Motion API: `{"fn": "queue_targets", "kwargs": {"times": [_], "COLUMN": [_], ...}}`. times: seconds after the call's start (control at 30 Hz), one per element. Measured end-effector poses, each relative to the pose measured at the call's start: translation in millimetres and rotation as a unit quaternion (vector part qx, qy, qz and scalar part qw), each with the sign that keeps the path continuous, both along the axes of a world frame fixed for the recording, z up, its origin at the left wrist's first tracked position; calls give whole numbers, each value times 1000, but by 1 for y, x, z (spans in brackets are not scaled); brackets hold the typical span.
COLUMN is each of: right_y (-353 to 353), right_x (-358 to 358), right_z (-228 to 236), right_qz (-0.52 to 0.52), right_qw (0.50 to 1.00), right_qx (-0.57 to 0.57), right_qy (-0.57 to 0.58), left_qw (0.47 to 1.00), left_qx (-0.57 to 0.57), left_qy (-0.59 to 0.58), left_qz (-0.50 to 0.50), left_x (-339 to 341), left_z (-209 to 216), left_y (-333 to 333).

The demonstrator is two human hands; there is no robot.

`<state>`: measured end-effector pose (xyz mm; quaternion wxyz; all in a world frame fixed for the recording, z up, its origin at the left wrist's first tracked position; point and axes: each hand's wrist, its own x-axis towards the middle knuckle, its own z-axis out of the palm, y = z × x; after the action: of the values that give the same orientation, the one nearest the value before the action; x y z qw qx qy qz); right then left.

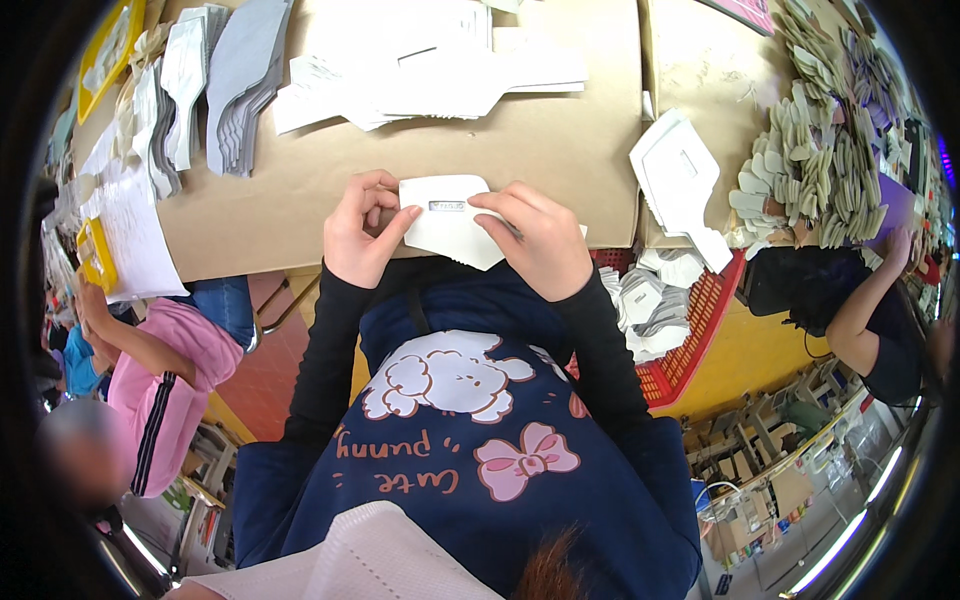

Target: The person walks to a workstation and begins assembling face masks by hand. They pick up white mask blanks and small rectangular inserts, place the inserts into the blanks, and stack the finished units. The person also handles gray fabric pieces and stacks them separately.

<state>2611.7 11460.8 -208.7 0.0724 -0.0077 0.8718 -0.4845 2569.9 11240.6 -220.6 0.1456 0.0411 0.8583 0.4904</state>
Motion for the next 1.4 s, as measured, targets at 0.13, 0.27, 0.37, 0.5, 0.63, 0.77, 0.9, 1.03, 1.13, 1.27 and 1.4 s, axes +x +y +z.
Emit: {"fn": "queue_targets", "kwargs": {"times": [0.13, 0.27, 0.37, 0.5, 0.63, 0.77, 0.9, 1.03, 1.13, 1.27, 1.4], "right_y": [1, 2, 3, 3, 3, 3, 3, 2, 2, 2, 1], "right_x": [-1, -2, -3, -4, -4, -4, -4, -3, -3, -3, -2], "right_z": [-2, -3, -3, -3, -2, -2, -3, -4, -4, -4, -6], "right_qz": [4, 4, 2, 5, 7, 8, 7, 5, 5, 4, -3], "right_qw": [1000, 1000, 1000, 1000, 1000, 1000, 1000, 1000, 1000, 1000, 999], "right_qx": [9, 11, 12, 6, 11, 15, 20, 24, 20, 25, 30], "right_qy": [2, 7, 4, -4, -3, -8, 2, 2, 3, -1, 15], "left_qw": [1000, 1000, 1000, 999, 999, 999, 999, 996, 995, 993, 992], "left_qx": [-19, -28, -28, -37, -40, -48, -46, -74, -71, -69, -77], "left_qy": [-9, -13, -11, -13, -14, -10, 12, 31, 47, 70, 72], "left_qz": [4, 2, 0, -4, -6, -12, -14, -25, -42, -61, -63], "left_x": [1, 1, 0, 0, -1, -1, -1, -1, -1, -2, -2], "left_z": [0, 0, 0, 1, 0, 0, 0, 2, 1, -1, -1], "left_y": [1, 1, 2, 2, 2, 2, 3, 4, 4, 3, 3]}}
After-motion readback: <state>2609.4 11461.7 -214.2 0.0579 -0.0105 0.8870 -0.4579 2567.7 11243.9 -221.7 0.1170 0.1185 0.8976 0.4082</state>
